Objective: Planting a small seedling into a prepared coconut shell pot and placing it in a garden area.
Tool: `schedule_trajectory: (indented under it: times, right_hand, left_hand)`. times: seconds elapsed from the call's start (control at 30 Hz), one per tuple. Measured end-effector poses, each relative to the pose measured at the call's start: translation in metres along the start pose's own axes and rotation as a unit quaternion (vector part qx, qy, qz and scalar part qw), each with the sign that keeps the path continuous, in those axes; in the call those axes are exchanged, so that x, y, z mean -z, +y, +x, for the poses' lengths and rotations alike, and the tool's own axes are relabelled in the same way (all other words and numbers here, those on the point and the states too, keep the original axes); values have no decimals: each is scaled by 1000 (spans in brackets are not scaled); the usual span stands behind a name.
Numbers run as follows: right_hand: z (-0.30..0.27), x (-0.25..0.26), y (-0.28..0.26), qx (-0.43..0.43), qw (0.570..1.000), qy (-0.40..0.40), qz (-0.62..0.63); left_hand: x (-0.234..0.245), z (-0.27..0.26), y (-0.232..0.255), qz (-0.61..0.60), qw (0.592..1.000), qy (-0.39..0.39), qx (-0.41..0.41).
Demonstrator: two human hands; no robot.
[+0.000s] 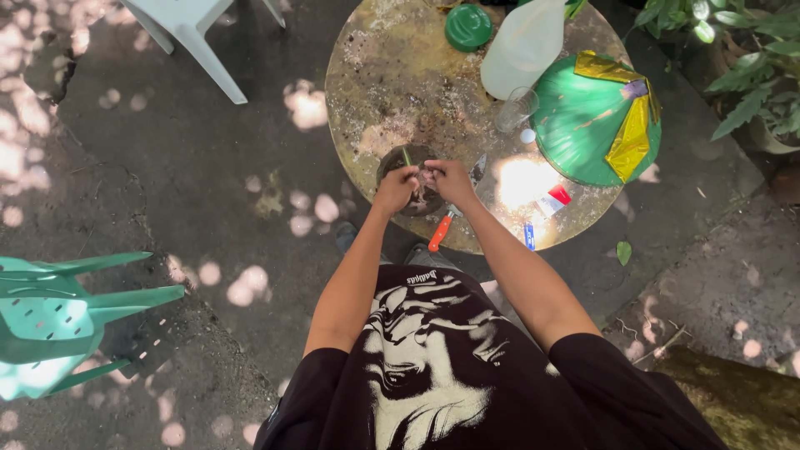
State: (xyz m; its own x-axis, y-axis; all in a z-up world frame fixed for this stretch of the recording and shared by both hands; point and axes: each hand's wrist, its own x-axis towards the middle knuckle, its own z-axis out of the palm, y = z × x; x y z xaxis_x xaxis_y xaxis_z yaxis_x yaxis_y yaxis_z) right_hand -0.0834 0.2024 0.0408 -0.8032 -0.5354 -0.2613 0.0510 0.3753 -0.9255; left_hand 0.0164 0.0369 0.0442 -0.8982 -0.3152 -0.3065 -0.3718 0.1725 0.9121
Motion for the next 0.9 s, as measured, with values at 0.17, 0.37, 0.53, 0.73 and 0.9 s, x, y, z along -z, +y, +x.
schedule_trajectory:
  times: [0.17,0.37,0.53,0.73,0.9]
  right_hand:
    - [-23,-6,-33,32,992,3,-125]
    - [-26,-19,-6,-12,998,-10,-61]
    - [-27,-33,17,5,989,3,-148]
    - [-41,-55,6,30,971,-80,-225]
    - [-35,-75,27,42,953,-117,-278]
  left_hand:
    - [-1,-12,-20,21,1000,8,8]
    - [-17,-19,-73,154,987,21,-27]
    - [0,-33,-36,284,958,-30,-21]
    - [9,-15,-61,334,941,-25,-48]
    - [17,-9,-31,404,909,-91,-47]
